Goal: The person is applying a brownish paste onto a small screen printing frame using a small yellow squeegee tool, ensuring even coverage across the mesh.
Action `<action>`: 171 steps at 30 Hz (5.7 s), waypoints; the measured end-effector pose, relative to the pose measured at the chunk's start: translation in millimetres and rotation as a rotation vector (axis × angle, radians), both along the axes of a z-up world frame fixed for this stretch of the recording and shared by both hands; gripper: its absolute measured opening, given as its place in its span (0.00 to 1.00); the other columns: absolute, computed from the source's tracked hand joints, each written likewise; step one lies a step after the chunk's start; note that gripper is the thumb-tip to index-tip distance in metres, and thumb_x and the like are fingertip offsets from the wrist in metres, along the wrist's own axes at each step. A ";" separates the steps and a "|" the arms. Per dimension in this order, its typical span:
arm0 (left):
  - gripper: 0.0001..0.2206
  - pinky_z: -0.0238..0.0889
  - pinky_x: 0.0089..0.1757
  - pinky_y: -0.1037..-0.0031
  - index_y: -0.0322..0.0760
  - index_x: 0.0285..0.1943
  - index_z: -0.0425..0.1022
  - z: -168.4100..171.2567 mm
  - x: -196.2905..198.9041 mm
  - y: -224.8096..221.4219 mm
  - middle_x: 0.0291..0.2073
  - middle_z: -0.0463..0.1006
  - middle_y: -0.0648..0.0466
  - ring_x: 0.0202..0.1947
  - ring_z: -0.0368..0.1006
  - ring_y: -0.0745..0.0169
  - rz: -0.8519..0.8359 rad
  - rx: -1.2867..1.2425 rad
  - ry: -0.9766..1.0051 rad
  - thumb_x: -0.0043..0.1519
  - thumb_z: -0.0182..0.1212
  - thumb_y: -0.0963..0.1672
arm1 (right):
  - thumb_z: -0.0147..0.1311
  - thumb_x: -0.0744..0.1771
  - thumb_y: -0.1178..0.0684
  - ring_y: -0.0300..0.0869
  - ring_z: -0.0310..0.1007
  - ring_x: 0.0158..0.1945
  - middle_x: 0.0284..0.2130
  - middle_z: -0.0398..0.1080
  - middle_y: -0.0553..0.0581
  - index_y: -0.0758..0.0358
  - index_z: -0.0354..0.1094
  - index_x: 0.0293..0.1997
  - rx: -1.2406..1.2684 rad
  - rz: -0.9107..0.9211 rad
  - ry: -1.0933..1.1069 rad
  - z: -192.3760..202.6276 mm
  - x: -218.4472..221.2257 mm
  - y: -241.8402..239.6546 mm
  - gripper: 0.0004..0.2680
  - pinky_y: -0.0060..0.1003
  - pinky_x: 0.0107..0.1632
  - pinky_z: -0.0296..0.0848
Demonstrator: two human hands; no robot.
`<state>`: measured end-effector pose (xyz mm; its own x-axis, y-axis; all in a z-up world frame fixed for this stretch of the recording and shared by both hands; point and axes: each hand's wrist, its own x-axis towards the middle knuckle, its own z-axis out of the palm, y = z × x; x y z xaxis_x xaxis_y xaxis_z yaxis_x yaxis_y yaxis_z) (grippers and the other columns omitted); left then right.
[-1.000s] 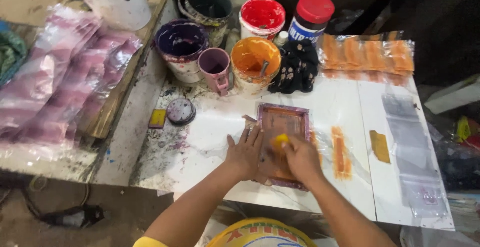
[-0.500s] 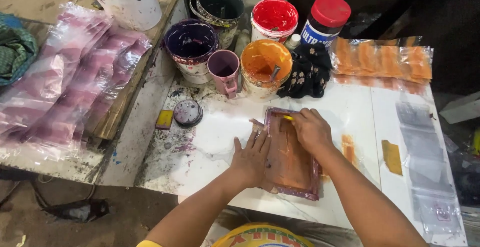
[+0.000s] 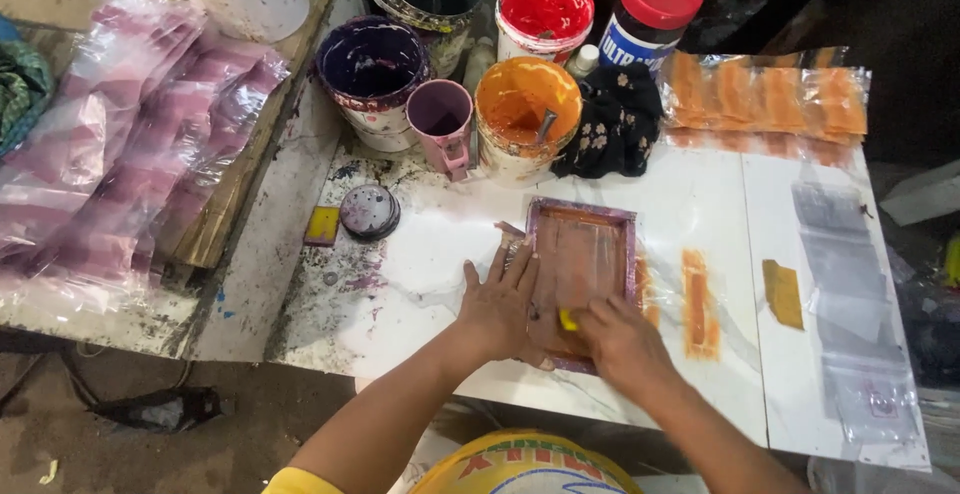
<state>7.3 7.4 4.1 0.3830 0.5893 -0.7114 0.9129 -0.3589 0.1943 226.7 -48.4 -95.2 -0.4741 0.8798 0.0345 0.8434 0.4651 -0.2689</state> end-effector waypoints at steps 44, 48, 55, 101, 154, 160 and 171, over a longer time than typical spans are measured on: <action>0.59 0.36 0.64 0.30 0.36 0.81 0.30 -17.1 -4.2 -2.7 0.80 0.28 0.46 0.78 0.29 0.38 0.000 0.143 -0.123 0.49 0.65 0.62 | 0.39 0.70 0.47 0.51 0.70 0.39 0.31 0.63 0.50 0.49 0.68 0.34 0.273 0.194 0.101 -13.3 -6.9 64.6 0.10 0.41 0.42 0.72; 0.58 0.35 0.64 0.31 0.35 0.81 0.33 -5.6 -5.5 -7.0 0.80 0.30 0.45 0.78 0.28 0.39 0.009 0.118 -0.125 0.49 0.65 0.62 | 0.38 0.71 0.42 0.48 0.69 0.38 0.28 0.60 0.46 0.46 0.67 0.32 0.132 0.367 0.150 -51.9 14.5 26.5 0.12 0.38 0.40 0.73; 0.59 0.35 0.64 0.30 0.36 0.81 0.32 -21.6 -6.2 -6.3 0.80 0.28 0.46 0.78 0.28 0.38 -0.012 0.150 -0.127 0.47 0.65 0.63 | 0.44 0.70 0.48 0.48 0.72 0.37 0.27 0.64 0.44 0.48 0.67 0.32 -0.089 0.455 0.113 -21.0 35.1 34.5 0.09 0.37 0.43 0.73; 0.58 0.36 0.64 0.30 0.34 0.81 0.32 -13.2 -3.6 -5.8 0.80 0.29 0.44 0.78 0.28 0.39 -0.024 0.136 -0.097 0.50 0.63 0.62 | 0.50 0.70 0.49 0.48 0.70 0.41 0.32 0.65 0.49 0.52 0.72 0.37 0.518 0.044 0.018 -20.9 18.5 89.7 0.06 0.36 0.46 0.71; 0.17 0.63 0.36 0.64 0.48 0.33 0.66 -92.6 13.8 2.7 0.27 0.78 0.58 0.32 0.72 0.52 0.727 0.286 -0.231 0.54 0.59 0.58 | 0.53 0.67 0.47 0.42 0.73 0.38 0.39 0.70 0.47 0.54 0.71 0.45 -0.057 -1.064 0.211 -56.8 166.1 9.9 0.07 0.44 0.41 0.73; 0.16 0.64 0.35 0.62 0.45 0.35 0.66 -98.0 16.1 5.4 0.28 0.81 0.54 0.33 0.75 0.49 0.743 0.227 -0.217 0.59 0.50 0.56 | 0.51 0.68 0.49 0.43 0.74 0.42 0.42 0.72 0.47 0.55 0.71 0.45 0.026 -0.995 0.192 -73.7 175.3 4.9 0.07 0.45 0.39 0.73; 0.12 0.60 0.30 0.62 0.41 0.30 0.67 -125.7 9.0 7.6 0.22 0.77 0.51 0.25 0.69 0.49 0.726 0.326 -0.337 0.58 0.53 0.51 | 0.49 0.70 0.46 0.43 0.74 0.39 0.43 0.71 0.44 0.52 0.69 0.46 0.016 -0.975 0.112 -87.2 182.4 4.7 0.06 0.46 0.33 0.73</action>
<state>16.2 15.0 -121.6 -0.0072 0.9246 -0.3809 0.8502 0.2062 0.4844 409.1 -43.7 -182.4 0.4668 0.8829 0.0506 0.8297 -0.4174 -0.3707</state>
